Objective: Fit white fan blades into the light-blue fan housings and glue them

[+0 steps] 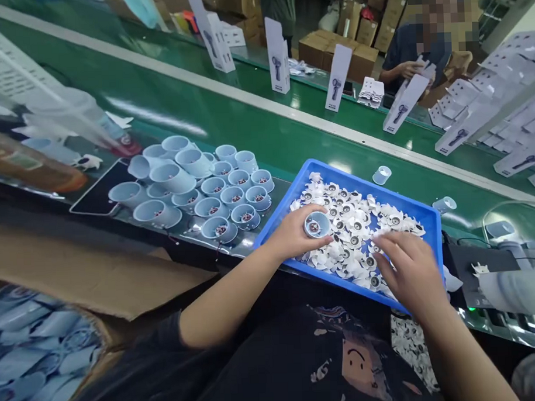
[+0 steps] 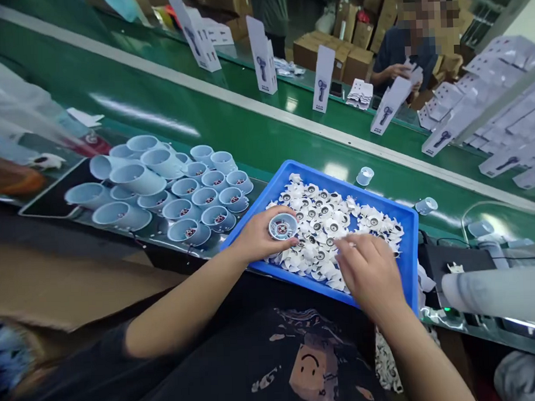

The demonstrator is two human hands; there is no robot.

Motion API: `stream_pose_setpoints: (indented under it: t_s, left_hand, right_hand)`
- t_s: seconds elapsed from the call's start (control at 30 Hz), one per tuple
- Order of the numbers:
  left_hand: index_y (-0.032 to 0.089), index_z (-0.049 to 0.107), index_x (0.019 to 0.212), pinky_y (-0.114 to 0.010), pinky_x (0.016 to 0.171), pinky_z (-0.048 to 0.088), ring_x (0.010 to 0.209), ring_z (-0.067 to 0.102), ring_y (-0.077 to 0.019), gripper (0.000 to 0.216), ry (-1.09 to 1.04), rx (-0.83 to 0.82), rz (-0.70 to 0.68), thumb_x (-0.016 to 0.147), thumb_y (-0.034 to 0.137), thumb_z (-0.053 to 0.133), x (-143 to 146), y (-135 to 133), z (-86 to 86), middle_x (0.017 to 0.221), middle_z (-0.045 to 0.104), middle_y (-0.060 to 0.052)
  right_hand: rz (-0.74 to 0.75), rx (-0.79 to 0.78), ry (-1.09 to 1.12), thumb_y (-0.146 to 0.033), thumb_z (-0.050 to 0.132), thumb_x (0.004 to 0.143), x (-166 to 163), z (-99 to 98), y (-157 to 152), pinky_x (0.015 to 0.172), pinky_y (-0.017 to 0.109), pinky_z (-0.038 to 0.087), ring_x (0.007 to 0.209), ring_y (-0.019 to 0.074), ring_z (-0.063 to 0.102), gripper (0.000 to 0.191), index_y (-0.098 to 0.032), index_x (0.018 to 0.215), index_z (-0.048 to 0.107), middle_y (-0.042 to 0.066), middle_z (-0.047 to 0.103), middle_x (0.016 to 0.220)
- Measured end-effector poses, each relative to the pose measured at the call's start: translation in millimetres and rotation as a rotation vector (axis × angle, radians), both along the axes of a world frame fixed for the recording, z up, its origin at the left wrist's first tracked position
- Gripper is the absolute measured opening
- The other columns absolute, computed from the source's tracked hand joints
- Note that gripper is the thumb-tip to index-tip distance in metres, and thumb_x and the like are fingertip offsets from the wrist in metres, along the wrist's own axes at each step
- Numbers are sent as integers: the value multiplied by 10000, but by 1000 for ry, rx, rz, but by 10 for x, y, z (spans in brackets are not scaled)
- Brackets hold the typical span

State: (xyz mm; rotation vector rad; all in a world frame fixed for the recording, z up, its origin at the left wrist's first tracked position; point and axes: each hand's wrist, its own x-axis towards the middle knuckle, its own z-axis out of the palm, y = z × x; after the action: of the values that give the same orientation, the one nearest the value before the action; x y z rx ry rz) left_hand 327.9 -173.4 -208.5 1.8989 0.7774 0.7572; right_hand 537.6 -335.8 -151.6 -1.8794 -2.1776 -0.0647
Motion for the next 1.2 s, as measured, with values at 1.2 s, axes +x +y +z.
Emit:
stream_pose_setpoints:
  t_s: [1.2]
  left_hand:
    - [190,513,1280,-442,1004,485,1150,616,-260,527,-181,464,-211,851,452,672,-107,-450,112,1220,665,-114]
  right_hand:
    - [-17,-98,1197,-527,482,999,-436,-198,20,669,278,533,747,152,627,264,-328,1154,559,4,622,892]
